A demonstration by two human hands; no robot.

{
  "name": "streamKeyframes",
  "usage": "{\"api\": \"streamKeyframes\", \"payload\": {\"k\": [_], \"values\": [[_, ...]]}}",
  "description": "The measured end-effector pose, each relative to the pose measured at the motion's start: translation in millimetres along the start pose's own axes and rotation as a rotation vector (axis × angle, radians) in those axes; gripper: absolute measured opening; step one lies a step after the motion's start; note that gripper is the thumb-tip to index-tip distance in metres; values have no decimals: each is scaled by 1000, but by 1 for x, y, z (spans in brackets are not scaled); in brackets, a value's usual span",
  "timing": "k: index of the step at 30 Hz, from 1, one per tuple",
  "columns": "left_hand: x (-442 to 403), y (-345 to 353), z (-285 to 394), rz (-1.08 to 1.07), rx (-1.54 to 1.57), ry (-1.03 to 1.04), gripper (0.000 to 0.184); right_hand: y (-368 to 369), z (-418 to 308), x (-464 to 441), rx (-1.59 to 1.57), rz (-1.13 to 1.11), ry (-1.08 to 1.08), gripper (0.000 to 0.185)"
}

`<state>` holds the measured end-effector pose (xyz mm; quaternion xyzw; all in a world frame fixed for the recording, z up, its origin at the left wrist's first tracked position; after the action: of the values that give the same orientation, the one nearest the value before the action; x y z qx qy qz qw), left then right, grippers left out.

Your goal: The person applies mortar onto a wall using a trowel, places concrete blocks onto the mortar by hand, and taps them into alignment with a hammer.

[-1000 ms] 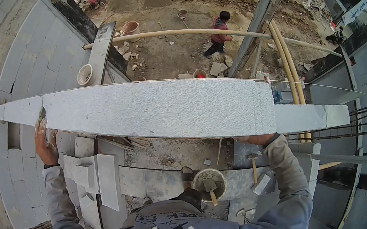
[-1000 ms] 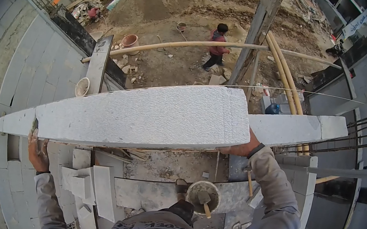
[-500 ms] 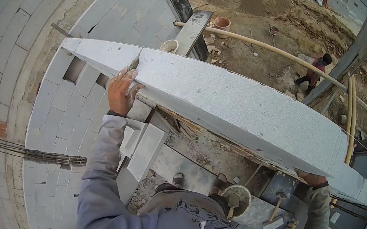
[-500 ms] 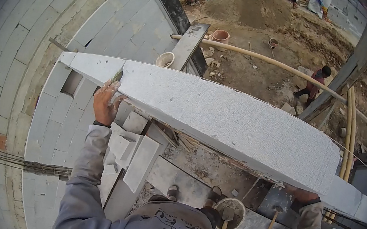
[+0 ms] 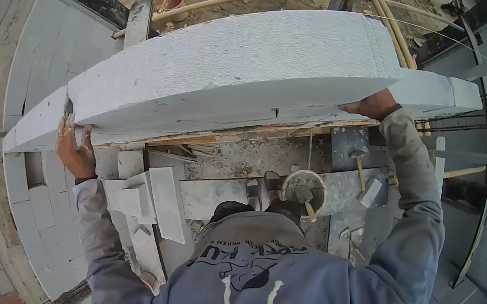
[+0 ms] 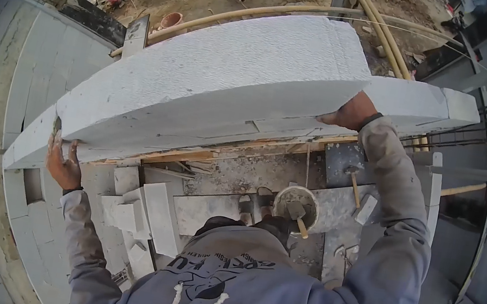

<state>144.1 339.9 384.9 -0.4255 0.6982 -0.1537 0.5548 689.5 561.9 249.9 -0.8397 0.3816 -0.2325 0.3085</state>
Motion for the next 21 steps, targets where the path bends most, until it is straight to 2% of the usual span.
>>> {"api": "streamKeyframes", "payload": {"k": [1,2,4,6,8,11,12,13,14,16,17,18,20,21], "values": [[-2,-2,6,-11,-80,-29,36,0,4,7,133,38,19,63],[0,-4,8,78,62,39,32,-2,-3,22,314,218,-144,66],[6,3,1,68,59,34,34,-7,-5,62,415,436,-56,90],[7,7,-4,70,47,31,35,-12,13,111,345,551,77,95],[10,8,-7,120,-13,109,35,-2,50,180,245,736,285,89],[17,12,-10,163,-9,159,37,61,126,302,101,833,872,82],[19,9,-6,180,-72,193,39,89,123,334,-91,678,1110,82],[23,5,-2,188,-66,187,39,140,150,380,-146,574,1380,85],[30,2,1,193,-110,141,43,194,168,423,-192,456,1454,84],[45,-9,15,221,-148,79,47,262,130,460,-302,-23,1568,82],[56,-15,21,185,-138,-3,51,332,166,507,-212,-267,1557,80],[70,-17,28,148,-125,-76,55,324,122,505,-179,-190,1587,72],[114,-1,47,62,179,-257,56,391,141,548,-566,-96,1603,66],[149,21,59,-46,300,-335,55,399,141,550,-610,-79,1611,66]]}}
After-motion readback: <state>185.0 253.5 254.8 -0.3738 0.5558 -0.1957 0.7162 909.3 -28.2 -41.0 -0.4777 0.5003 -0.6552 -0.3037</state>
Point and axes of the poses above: each hand's wrist, its own x-axis away from the middle knuckle, its own y-axis out of the palm, z = x × y, the point moved 6 cm from there along -x, towards the middle knuckle, and after that the axes turned 11 degrees about -x, right-handed, at the moved point
